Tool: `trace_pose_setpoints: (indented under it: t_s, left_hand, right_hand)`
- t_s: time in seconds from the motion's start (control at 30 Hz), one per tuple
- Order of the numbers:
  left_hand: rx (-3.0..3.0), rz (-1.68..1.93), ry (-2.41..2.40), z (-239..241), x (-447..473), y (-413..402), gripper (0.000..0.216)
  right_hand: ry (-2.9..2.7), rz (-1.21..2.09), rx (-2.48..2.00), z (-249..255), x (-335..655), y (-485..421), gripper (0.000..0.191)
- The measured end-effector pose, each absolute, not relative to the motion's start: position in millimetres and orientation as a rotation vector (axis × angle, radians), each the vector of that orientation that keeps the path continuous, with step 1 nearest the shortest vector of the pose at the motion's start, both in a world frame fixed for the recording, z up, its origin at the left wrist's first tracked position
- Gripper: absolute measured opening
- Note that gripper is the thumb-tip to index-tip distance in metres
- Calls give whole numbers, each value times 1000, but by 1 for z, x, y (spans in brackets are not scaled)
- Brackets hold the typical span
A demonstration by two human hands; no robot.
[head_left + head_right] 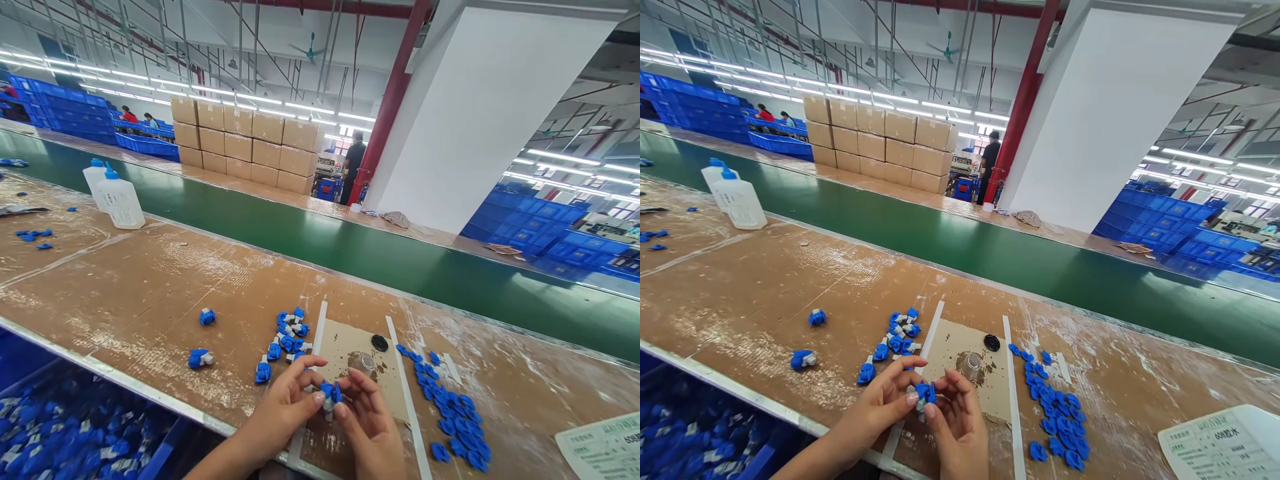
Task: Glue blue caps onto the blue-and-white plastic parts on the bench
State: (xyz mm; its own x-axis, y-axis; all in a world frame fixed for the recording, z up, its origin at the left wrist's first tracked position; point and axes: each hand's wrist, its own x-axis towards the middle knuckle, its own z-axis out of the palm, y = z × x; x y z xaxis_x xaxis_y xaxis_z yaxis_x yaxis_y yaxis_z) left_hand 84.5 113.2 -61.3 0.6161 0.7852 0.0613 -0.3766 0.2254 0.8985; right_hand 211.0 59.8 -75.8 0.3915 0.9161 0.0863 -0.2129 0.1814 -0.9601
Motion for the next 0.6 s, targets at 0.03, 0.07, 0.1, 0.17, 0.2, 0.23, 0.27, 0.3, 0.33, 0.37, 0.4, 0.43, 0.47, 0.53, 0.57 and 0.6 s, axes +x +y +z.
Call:
trace_pose_setpoints:
  t_s: [0.03, 0.07, 0.1, 0.17, 0.2, 0.23, 0.27, 0.3, 0.33, 0.37, 0.4, 0.43, 0.47, 0.53, 0.57, 0.6]
  left_hand:
    - [1069, 835, 456, -61, 84, 113, 37]
    - [1067, 831, 456, -61, 84, 113, 37]
    - [1061, 826, 454, -60, 84, 113, 36]
    - [1043, 819, 455, -60, 83, 114, 36]
    - [1035, 814, 461, -60, 83, 114, 38]
    - [1030, 810, 472, -60, 83, 115, 39]
    - [1025, 805, 486, -59, 83, 116, 41]
    - [1022, 798, 501, -59, 83, 116, 42]
    - [1022, 791, 516, -59, 83, 117, 43]
    - [1025, 785, 526, -58, 83, 117, 43]
    - [1031, 785, 533, -57, 84, 116, 42]
    - [1042, 789, 538, -56, 84, 115, 41]
    - [1062, 798, 548, -55, 83, 114, 40]
    - [1143, 852, 601, -52, 80, 112, 35]
    - [1217, 894, 654, -51, 75, 111, 31]
    - [1318, 947, 727, -49, 69, 111, 26]
  right_hand:
    - [-850, 894, -1122, -77, 210, 60, 48]
    - [-896, 842, -1157, -78, 209, 59, 47]
    - [-950, 780, -1197, -80, 208, 59, 45]
    - [-1081, 612, -1275, -82, 206, 59, 36]
    - [-1159, 510, -1297, -83, 204, 58, 30]
    - [-1242, 410, -1300, -84, 202, 58, 26]
    - [-1326, 320, -1287, -84, 200, 58, 25]
    - [-1405, 248, -1261, -84, 199, 58, 27]
    - [-1473, 198, -1233, -84, 198, 57, 30]
    - [-1522, 166, -1216, -83, 198, 56, 32]
    - [-1551, 136, -1218, -83, 201, 55, 33]
    - [-1561, 100, -1243, -83, 207, 53, 35]
    - [-1558, 53, -1285, -84, 216, 50, 35]
    - [-1533, -86, -1422, -86, 246, 42, 32]
    - [-1534, -172, -1501, -88, 265, 38, 27]
    - [-1552, -277, -1595, -91, 287, 33, 25]
